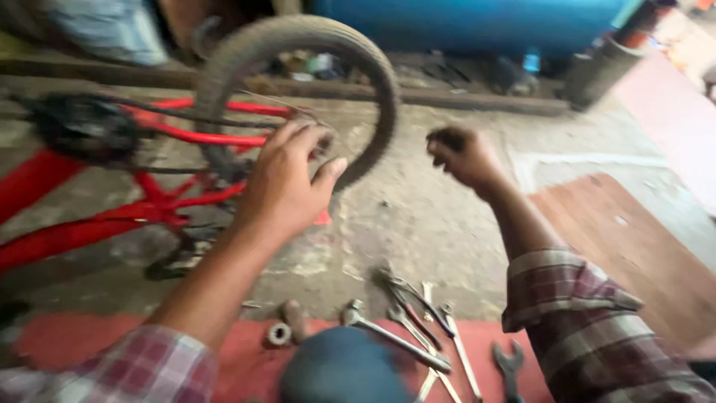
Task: The person repairs a bicycle chain by using a hammer to work on a link, aligns the chain onto the sprockets of the rear wheel, and uses a wrench to tighten the axle bolt.
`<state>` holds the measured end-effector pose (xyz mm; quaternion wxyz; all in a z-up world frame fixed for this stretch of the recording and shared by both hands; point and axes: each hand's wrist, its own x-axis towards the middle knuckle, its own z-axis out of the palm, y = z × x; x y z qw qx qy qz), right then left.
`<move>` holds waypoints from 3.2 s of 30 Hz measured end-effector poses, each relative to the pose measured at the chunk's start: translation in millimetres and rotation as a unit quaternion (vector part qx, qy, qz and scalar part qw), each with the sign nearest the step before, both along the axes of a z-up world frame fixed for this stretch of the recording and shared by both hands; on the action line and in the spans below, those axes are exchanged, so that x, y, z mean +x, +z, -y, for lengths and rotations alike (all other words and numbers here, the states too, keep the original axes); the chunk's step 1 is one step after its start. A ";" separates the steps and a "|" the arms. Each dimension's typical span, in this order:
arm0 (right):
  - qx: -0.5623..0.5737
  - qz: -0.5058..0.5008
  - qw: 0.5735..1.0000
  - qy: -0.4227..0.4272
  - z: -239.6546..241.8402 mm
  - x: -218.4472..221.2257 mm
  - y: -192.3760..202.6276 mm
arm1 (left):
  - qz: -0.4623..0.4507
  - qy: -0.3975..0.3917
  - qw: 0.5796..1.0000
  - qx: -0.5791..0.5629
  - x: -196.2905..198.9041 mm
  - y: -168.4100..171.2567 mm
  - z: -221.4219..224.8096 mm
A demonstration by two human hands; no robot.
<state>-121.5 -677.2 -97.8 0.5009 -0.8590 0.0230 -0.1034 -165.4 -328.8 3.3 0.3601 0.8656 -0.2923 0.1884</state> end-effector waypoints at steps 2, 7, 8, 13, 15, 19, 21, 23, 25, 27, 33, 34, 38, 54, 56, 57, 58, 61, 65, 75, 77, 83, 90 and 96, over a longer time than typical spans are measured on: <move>-0.044 -0.053 0.998 -0.010 53.9 -19.4 -82.2 | 0.015 -0.043 0.999 -0.009 -19.2 6.2 33.0; -0.304 -0.177 0.935 0.034 140.4 -102.0 -281.1 | -0.082 -0.103 0.991 -0.038 -49.3 -7.0 121.6; -0.436 -0.207 0.870 0.106 139.5 -121.2 -301.4 | -0.096 -0.094 0.989 -0.057 -51.9 -13.6 139.5; -0.336 -0.423 0.842 -0.009 97.3 -211.6 -363.3 | -0.163 -0.062 0.981 -0.089 -57.0 -53.7 173.8; -0.319 -0.444 0.837 -0.022 84.6 -224.5 -358.4 | -0.142 -0.063 0.985 -0.072 -53.2 -60.0 170.7; -0.296 -0.444 0.845 -0.035 74.3 -213.3 -334.0 | -0.172 -0.040 0.984 -0.033 -36.6 -35.4 152.3; -0.289 -0.436 0.852 -0.037 75.4 -198.9 -322.1 | -0.176 -0.040 0.983 0.044 -24.1 -15.3 133.5; -0.282 -0.426 0.859 -0.040 76.9 -182.1 -309.1 | -0.174 -0.002 0.981 0.084 -14.7 2.7 101.8; -0.266 -0.401 0.875 -0.052 71.2 -152.6 -295.9 | -0.175 0.037 0.976 0.121 -4.1 12.7 61.7; -0.245 -0.358 0.898 -0.077 67.5 -121.8 -272.6 | -0.180 0.081 0.965 0.172 10.4 13.6 17.3; -0.132 -0.108 0.977 -0.127 14.0 -18.2 -86.2 | 0.023 0.185 0.952 0.242 72.1 -4.6 -103.5; -0.114 -0.078 0.983 -0.120 -5.4 -4.7 -49.1 | 0.089 0.163 0.945 0.270 83.0 -9.9 -114.3; 0.028 -0.001 0.998 -0.057 -76.4 35.3 37.1 | 0.057 0.166 0.941 0.289 120.9 -33.7 -134.3; -0.108 0.023 0.986 0.126 -137.7 85.1 -83.7 | 0.131 0.069 0.959 0.242 161.9 -52.3 -158.8; -0.142 -0.005 0.982 0.122 -144.2 86.7 -75.8 | 0.156 0.121 0.959 0.203 160.7 -56.4 -157.1; -0.172 -0.032 0.977 0.121 -151.4 88.1 -69.4 | 0.178 0.136 0.955 0.194 161.1 -58.4 -153.7; -0.172 -0.032 0.977 0.121 -158.0 89.2 -62.5 | 0.199 0.150 0.951 0.185 162.0 -60.4 -149.9; -0.198 -0.094 0.973 0.077 -171.0 91.7 -52.1 | 0.194 0.183 0.950 0.160 165.8 -68.5 -137.2; -0.108 -0.043 0.986 0.117 -180.2 102.2 -64.2 | 0.203 0.198 0.950 0.132 167.0 -71.2 -132.0; -0.132 -0.020 0.986 0.097 -187.1 116.8 -76.0 | -0.036 0.251 0.940 0.230 191.6 -65.8 -135.9; -0.114 0.017 0.989 0.092 -185.9 113.7 -60.0 | -0.060 0.255 0.933 0.248 193.4 -71.6 -140.8; -0.015 0.054 0.998 0.012 -257.7 80.2 -8.9 | 0.032 0.190 0.968 0.162 182.6 -90.9 -164.4; 0.263 -0.139 0.927 0.229 -365.4 54.9 -43.8 | 0.038 0.210 0.976 -0.041 118.7 -114.8 -183.1; 0.089 -0.168 0.916 0.354 -397.0 -2.1 -85.0 | -0.516 0.225 0.785 -0.258 103.6 -157.7 -211.5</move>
